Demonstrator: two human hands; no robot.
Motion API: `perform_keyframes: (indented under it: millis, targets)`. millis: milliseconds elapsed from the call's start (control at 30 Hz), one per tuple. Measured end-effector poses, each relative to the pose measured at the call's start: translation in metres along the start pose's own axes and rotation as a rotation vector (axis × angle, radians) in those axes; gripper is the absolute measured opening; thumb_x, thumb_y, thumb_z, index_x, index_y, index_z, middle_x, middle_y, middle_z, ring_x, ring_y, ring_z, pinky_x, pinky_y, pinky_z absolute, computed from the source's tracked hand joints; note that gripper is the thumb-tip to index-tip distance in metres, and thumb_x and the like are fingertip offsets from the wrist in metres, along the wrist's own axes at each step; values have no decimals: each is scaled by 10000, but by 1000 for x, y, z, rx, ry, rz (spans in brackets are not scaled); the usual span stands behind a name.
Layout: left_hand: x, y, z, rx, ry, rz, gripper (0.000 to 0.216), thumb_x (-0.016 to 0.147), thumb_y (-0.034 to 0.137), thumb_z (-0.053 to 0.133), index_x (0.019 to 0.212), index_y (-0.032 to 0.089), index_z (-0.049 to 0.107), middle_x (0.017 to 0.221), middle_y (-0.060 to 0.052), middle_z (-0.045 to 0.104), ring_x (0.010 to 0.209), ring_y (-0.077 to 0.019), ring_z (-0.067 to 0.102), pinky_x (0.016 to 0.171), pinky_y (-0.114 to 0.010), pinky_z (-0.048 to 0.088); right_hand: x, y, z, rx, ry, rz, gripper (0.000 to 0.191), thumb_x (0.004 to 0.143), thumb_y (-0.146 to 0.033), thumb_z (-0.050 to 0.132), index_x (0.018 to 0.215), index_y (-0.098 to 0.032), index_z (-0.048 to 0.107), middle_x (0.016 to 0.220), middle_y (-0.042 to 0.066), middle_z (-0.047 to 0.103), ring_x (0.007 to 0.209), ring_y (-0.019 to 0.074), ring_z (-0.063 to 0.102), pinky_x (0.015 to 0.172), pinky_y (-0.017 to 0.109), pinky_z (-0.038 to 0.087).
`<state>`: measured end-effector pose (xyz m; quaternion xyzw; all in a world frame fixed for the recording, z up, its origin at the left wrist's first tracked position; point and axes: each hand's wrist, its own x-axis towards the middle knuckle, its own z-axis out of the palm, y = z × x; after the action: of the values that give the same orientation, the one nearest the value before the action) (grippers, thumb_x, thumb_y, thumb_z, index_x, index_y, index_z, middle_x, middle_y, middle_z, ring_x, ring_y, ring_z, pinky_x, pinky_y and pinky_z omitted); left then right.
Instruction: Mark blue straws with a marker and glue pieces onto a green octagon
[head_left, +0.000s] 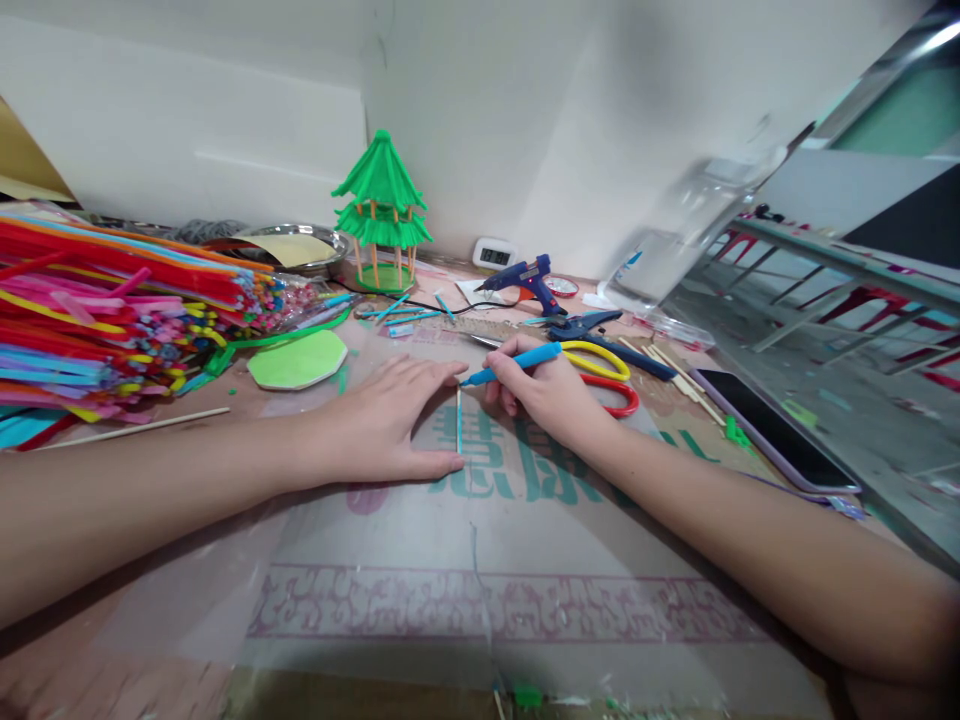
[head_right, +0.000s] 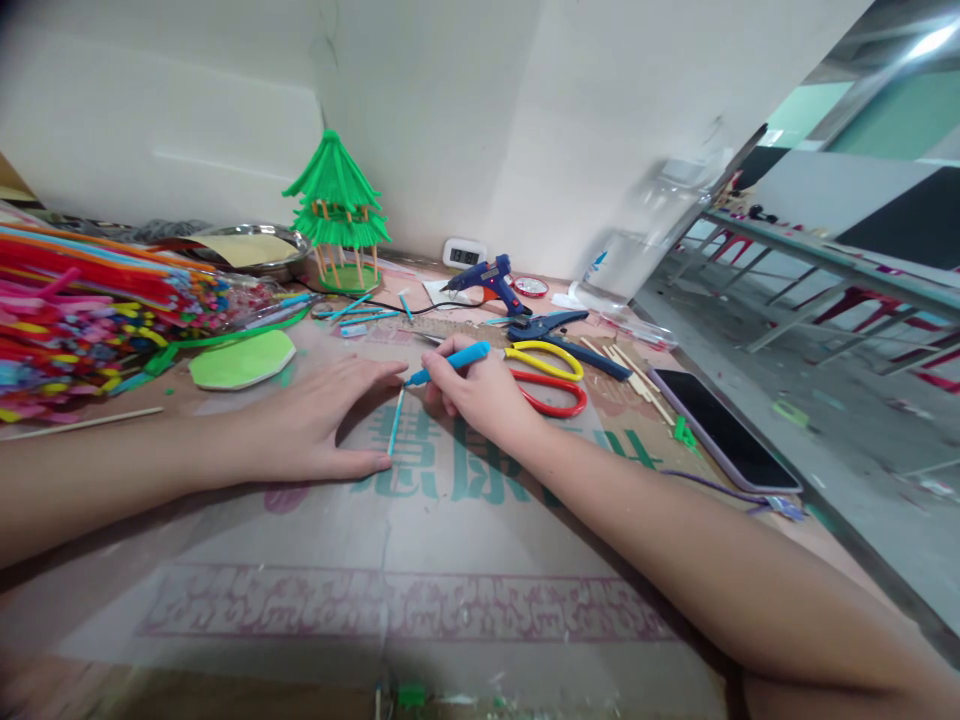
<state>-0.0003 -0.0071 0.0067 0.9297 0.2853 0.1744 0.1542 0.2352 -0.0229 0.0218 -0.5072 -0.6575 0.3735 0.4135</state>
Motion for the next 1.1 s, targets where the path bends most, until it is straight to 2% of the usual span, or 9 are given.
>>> perform_keyframes:
  millis: [267, 500, 733, 967, 1100]
  targets:
    - [0, 0, 0, -24, 13, -11, 822, 852, 655, 715, 1505, 214, 479, 1512, -188, 581, 1383, -415, 555, 1171, -622, 436, -2, -1, 0, 5, -51, 28, 278, 927, -442, 660, 800, -232, 531, 561, -26, 664, 421, 101, 507, 418, 217, 387]
    - [1, 1, 0, -14, -5, -15, 840, 861, 644, 698, 1517, 175, 462, 1536, -212, 559, 1408, -415, 538, 1181, -620, 430, -2, -2, 0, 14, -2, 15, 269, 941, -434, 654, 826, -245, 502, 577, -33, 674, 423, 98, 497, 417, 215, 370]
    - [1, 1, 0, -37, 2, -38, 869, 830, 673, 717, 1510, 184, 483, 1510, -204, 580, 1395, -431, 550, 1186, -634, 428, -4, -3, 0, -6, -58, 31, 244, 916, -406, 654, 791, -238, 529, 563, -21, 668, 416, 101, 492, 416, 219, 390]
    - [-1, -2, 4, -25, 13, -32, 960, 835, 675, 717, 1580, 175, 377, 1538, -215, 556, 1412, -417, 543, 1202, -604, 424, -4, -3, 1, -4, -77, 27, 232, 898, -392, 650, 782, -235, 524, 552, -20, 666, 401, 94, 481, 410, 210, 393]
    - [-1, -2, 4, -41, 22, -1, 932, 849, 622, 726, 1577, 165, 365, 1513, -212, 573, 1401, -399, 554, 1188, -581, 440, -4, -4, 1, -14, -73, 30, 221, 899, -380, 642, 781, -233, 526, 549, -20, 670, 400, 91, 489, 408, 200, 398]
